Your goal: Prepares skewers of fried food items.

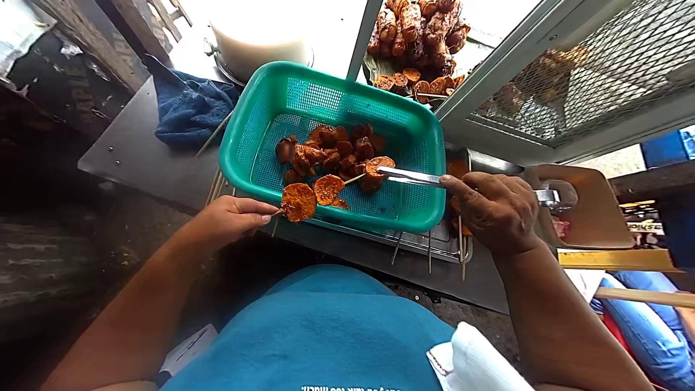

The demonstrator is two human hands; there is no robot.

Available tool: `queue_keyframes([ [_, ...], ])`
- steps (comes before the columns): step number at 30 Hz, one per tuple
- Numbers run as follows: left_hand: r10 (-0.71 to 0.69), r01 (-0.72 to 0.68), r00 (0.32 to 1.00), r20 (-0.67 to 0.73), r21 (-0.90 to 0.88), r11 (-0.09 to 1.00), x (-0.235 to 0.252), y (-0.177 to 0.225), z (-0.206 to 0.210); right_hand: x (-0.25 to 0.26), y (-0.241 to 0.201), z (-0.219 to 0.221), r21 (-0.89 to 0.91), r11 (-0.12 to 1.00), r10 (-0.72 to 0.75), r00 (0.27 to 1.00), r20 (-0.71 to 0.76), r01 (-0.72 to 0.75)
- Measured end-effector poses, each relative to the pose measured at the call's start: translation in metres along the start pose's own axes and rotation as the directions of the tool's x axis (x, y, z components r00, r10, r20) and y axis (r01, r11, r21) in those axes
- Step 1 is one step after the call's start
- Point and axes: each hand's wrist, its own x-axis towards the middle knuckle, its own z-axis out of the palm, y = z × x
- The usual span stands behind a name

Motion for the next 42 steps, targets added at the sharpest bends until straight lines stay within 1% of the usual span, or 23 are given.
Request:
queue_keyframes([
  [4,-0.006,0.015,0.992,0.127,-0.072,0.997,0.004,-0.013,-0.018,0.008,-0.008,-0.006,0.046,0.994,-0.094,0.995,-0.035,0.096],
  [6,-0.012,0.027,0.987,0.163,-0.090,0.996,0.005,-0.015,-0.024,0.015,-0.012,-0.009,0.040,0.987,-0.152,0.987,-0.045,0.154],
  [9,-0.015,0.031,0.987,0.161,-0.099,0.995,0.008,-0.013,-0.024,0.025,-0.022,-0.014,-0.005,0.979,-0.202,0.978,-0.044,0.202],
  [11,0.005,0.011,0.991,0.131,-0.125,0.992,0.010,-0.015,-0.020,0.030,-0.026,-0.017,-0.038,0.983,-0.183,0.982,-0.049,0.181],
  [13,0.058,-0.046,0.995,0.080,-0.144,0.989,0.011,-0.019,-0.012,0.031,-0.029,-0.018,-0.007,0.997,-0.082,0.997,-0.002,0.082],
  [15,0.110,-0.111,0.994,-0.012,-0.121,0.987,0.008,-0.024,0.003,0.028,-0.032,-0.018,0.120,0.987,0.091,0.987,0.131,-0.107],
  [17,0.122,-0.132,0.990,-0.074,-0.143,0.981,0.003,-0.027,0.017,0.023,-0.035,-0.018,0.260,0.910,0.239,0.920,0.310,-0.323],
  [18,0.113,-0.125,0.991,-0.077,-0.178,0.976,0.001,-0.028,0.024,0.022,-0.037,-0.017,0.313,0.858,0.270,0.877,0.398,-0.407],
  [19,0.102,-0.115,0.992,-0.069,-0.216,0.970,-0.001,-0.029,0.030,0.020,-0.040,-0.014,0.340,0.825,0.277,0.847,0.454,-0.452],
  [21,0.086,-0.095,0.995,-0.043,-0.295,0.951,-0.003,-0.029,0.044,0.020,-0.045,-0.009,0.339,0.799,0.274,0.803,0.530,-0.497],
  [22,0.077,-0.083,0.997,-0.031,-0.341,0.937,-0.003,-0.028,0.052,0.020,-0.047,-0.007,0.335,0.802,0.271,0.800,0.535,-0.495],
  [24,0.058,-0.061,0.998,-0.021,-0.445,0.893,-0.002,-0.025,0.070,0.016,-0.047,-0.002,0.347,0.835,0.248,0.854,0.458,-0.428],
  [26,0.053,-0.073,0.997,-0.052,-0.562,0.824,-0.001,-0.023,0.090,0.007,-0.043,0.000,0.312,0.897,0.179,0.903,0.390,-0.313],
  [28,0.059,-0.107,0.993,-0.098,-0.632,0.767,0.000,-0.019,0.112,-0.005,-0.040,0.000,0.295,0.923,0.111,0.905,0.412,-0.247],
  [29,0.066,-0.131,0.990,-0.124,-0.633,0.763,-0.001,-0.016,0.123,-0.010,-0.037,-0.003,0.290,0.921,0.107,0.886,0.452,-0.259],
  [30,0.080,-0.156,0.986,-0.150,-0.617,0.771,-0.003,-0.014,0.133,-0.013,-0.034,-0.008,0.274,0.913,0.126,0.849,0.512,-0.301],
  [32,0.104,-0.197,0.976,-0.193,-0.563,0.803,-0.010,-0.010,0.155,-0.020,-0.019,-0.026,0.217,0.883,0.212,0.766,0.607,-0.417],
  [34,0.127,-0.206,0.973,-0.191,-0.483,0.851,-0.018,-0.008,0.176,-0.040,0.005,-0.046,0.184,0.827,0.326,0.720,0.612,-0.531],
  [38,0.122,-0.143,0.989,-0.085,-0.302,0.943,-0.024,-0.010,0.220,-0.108,0.055,-0.080,0.136,0.671,0.558,0.618,0.554,-0.729],
  [40,0.090,-0.095,0.995,-0.034,-0.226,0.969,-0.018,-0.012,0.244,-0.142,0.067,-0.087,0.125,0.604,0.618,0.562,0.549,-0.787],
  [42,0.039,-0.040,0.999,-0.008,-0.159,0.986,-0.005,-0.011,0.267,-0.171,0.068,-0.088,0.135,0.565,0.642,0.537,0.548,-0.814],
])
